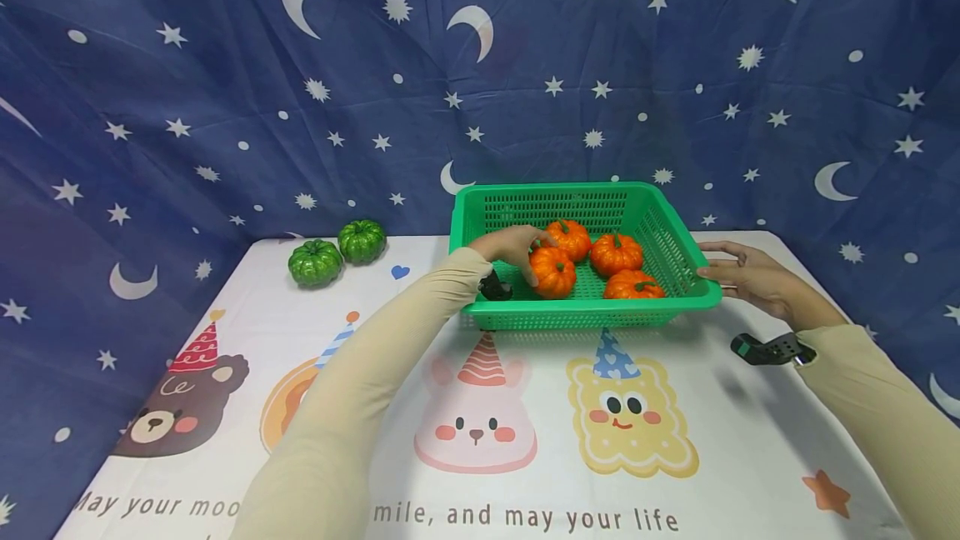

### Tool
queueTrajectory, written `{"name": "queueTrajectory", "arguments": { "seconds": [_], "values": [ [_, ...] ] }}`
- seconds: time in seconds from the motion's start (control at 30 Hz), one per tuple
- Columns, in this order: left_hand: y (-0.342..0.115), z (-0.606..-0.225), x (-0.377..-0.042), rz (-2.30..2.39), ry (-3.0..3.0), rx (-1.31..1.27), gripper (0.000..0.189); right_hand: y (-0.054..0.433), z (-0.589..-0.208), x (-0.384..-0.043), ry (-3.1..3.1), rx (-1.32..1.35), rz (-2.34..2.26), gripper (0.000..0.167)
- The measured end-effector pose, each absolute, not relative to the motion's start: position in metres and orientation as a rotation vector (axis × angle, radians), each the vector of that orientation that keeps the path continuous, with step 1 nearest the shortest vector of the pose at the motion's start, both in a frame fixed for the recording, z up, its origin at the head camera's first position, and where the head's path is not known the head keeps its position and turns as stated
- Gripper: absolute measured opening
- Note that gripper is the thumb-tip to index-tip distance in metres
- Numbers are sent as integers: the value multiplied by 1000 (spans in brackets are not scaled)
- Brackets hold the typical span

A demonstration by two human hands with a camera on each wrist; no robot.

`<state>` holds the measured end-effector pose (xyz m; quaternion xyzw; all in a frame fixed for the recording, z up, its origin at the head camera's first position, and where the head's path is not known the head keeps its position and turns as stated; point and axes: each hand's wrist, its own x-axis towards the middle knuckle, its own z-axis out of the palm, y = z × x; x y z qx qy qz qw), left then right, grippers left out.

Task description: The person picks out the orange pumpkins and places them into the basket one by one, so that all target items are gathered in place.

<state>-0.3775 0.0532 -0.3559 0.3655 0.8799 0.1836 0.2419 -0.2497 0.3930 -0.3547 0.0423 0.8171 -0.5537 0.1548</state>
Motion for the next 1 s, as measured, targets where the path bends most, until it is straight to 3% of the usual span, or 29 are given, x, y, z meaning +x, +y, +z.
{"name": "queueTrajectory", "arguments": {
  "seconds": [0.6, 1.0],
  "values": [
    [55, -358, -375, 363, 2372, 992, 73, 394, -356, -248, 2320, 117, -1616, 60],
    [51, -355, -376, 474, 2303, 874, 72, 395, -356, -250, 2325, 121, -1605, 62]
  ]
}}
